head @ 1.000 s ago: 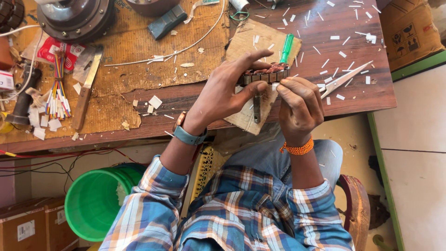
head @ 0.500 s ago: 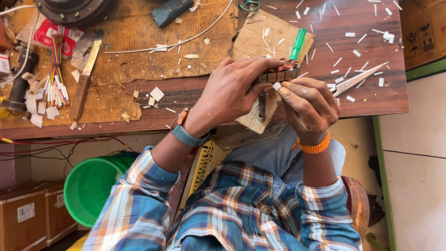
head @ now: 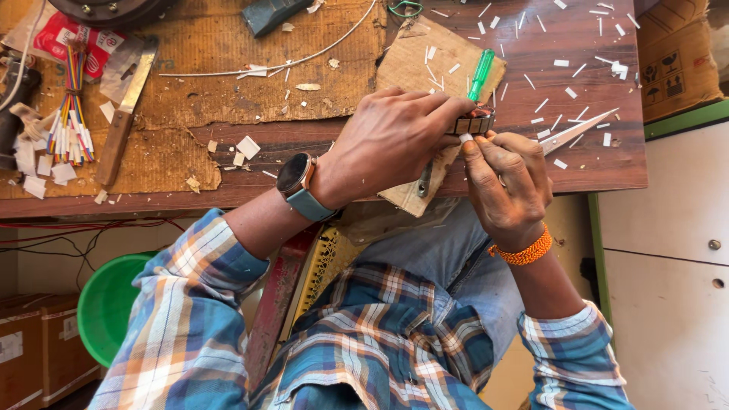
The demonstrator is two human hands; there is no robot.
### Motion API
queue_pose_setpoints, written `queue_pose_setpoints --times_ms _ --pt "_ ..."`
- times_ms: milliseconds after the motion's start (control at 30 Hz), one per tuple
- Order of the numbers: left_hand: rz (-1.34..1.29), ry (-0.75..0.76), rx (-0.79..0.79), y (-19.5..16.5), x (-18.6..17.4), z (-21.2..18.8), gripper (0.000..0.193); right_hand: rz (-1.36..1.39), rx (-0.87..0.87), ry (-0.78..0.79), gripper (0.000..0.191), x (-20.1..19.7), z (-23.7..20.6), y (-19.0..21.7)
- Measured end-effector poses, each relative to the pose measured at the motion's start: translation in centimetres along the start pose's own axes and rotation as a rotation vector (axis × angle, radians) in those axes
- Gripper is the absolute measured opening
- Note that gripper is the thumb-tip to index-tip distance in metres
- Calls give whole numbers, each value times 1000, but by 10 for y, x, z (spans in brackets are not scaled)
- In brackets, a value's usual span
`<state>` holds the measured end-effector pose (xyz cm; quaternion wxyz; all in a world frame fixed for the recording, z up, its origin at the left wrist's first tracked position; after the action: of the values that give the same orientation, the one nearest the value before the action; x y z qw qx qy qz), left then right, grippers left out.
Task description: The person cuts small white insulating strips with scissors and inserts them into the slots of a motor stator. They use a screwdriver to adjust the copper windings and tuck the strips into place. The person also handles a white wire, cutting and preparing it for insertion.
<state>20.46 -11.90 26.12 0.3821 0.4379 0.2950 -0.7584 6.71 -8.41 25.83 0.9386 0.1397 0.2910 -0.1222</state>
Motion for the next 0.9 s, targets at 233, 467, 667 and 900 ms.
queue_pose_setpoints --times_ms 233,467,667,900 --pt "17 9 28 -5 5 4 39 -86 -23 30 24 4 -4 1" --pt "26 7 21 -3 10 6 34 -65 -63 92 23 3 -5 -6" --pt "24 -34 48 -7 10 5 29 -92 -95 84 22 0 -6 -4" --pt "41 -63 40 -5 13 2 29 -92 -92 79 22 5 -9 -4"
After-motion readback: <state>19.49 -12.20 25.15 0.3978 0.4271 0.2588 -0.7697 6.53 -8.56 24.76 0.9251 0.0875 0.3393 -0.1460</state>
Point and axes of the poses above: each hand's wrist, its own z-axis towards the middle knuckle, its own x-axis out of the palm, y = z × x, the point moved 8 cm from there along z, towards the middle knuckle, and after that the axes turned 14 degrees about z, right-handed, at the moved point
